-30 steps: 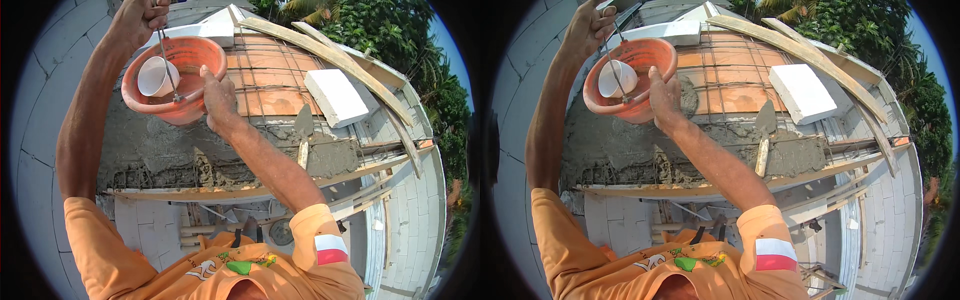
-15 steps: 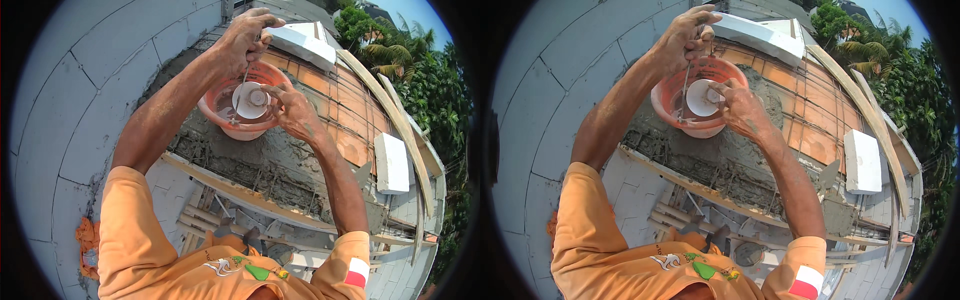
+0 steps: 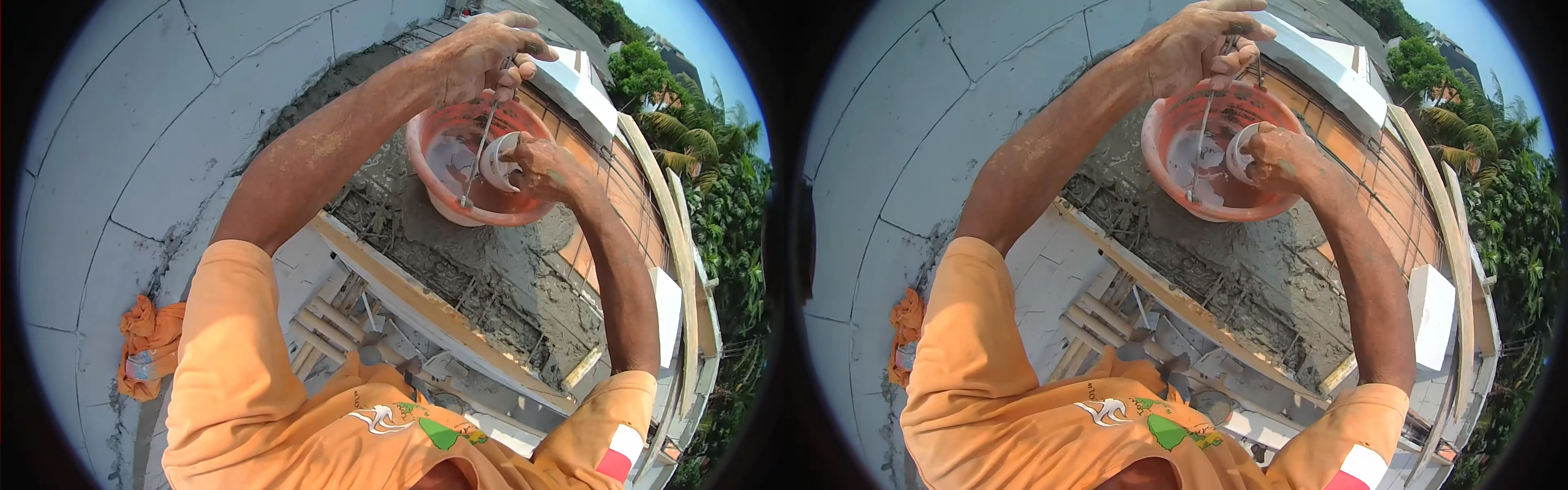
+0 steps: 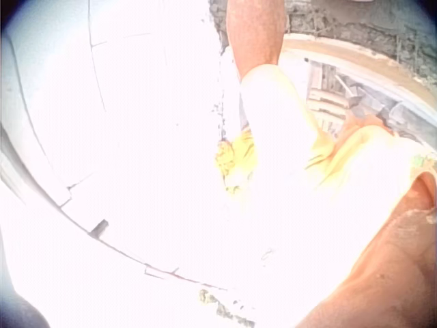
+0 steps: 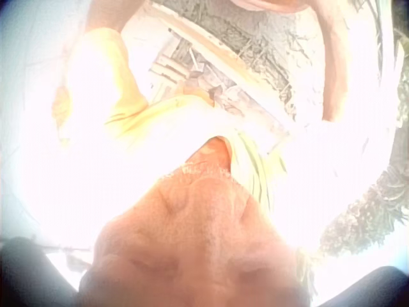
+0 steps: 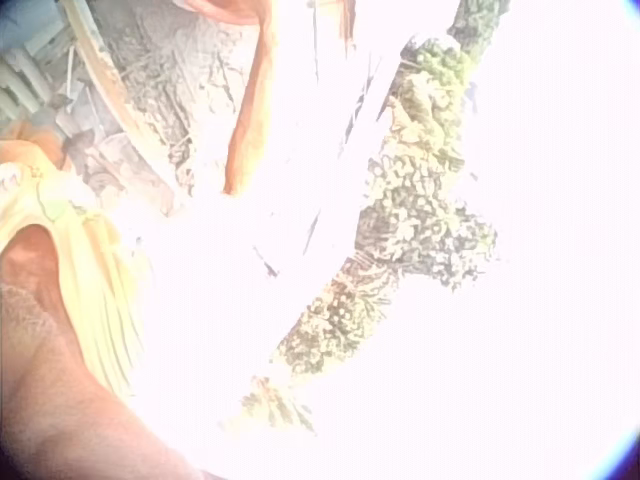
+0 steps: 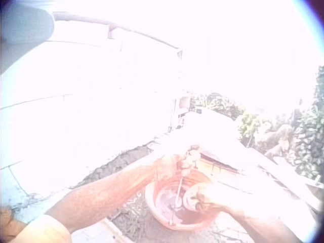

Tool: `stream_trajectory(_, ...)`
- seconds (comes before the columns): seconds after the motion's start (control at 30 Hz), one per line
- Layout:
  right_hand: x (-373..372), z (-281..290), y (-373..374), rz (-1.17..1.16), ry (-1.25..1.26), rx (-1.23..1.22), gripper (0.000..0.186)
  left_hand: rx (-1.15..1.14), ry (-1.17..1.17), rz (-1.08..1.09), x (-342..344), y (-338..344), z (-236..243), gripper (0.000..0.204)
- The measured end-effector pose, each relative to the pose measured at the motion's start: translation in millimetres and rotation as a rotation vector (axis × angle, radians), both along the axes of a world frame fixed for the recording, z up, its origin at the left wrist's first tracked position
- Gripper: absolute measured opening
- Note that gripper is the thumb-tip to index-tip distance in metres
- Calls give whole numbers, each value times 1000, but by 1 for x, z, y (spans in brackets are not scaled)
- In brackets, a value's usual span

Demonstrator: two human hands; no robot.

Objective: The person pours wet cement from a bucket onto a structure and levels it using a trowel. They move a wooden board and a white block, then pour water from a cup into a bucket and scrape out remaining cement.

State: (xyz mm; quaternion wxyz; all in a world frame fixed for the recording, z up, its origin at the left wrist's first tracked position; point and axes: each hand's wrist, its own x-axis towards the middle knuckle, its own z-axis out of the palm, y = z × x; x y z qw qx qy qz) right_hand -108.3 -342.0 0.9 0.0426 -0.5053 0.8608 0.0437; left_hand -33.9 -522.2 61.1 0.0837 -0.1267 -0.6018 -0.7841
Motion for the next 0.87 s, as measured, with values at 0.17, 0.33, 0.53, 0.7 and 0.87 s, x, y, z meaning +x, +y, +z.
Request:
stream_trajectory(0.17, 36, -26, -38, -68, 48, 101, 32, -5, 16, 48, 4, -28, -13, 72)
stream_trajectory(0.33, 18, -46, -33, 21, 183, -2, 21, -115, 133, -147, -18, -46, -24, 74)
stream_trajectory(0.53, 7, -7, -28, -198, -248, -255, 23, -244, 150, -5, 0, -50, -37, 77)
stream_trajectory(0.7, 1, -18, -36, -481, -896, -481, 22, -371, 106, 125, 14, -54, -48, 78)
stream_trajectory(0.87, -1, -14, -35, -648, -1021, -523, 22, -454, 39, 303, 30, -60, -54, 93)
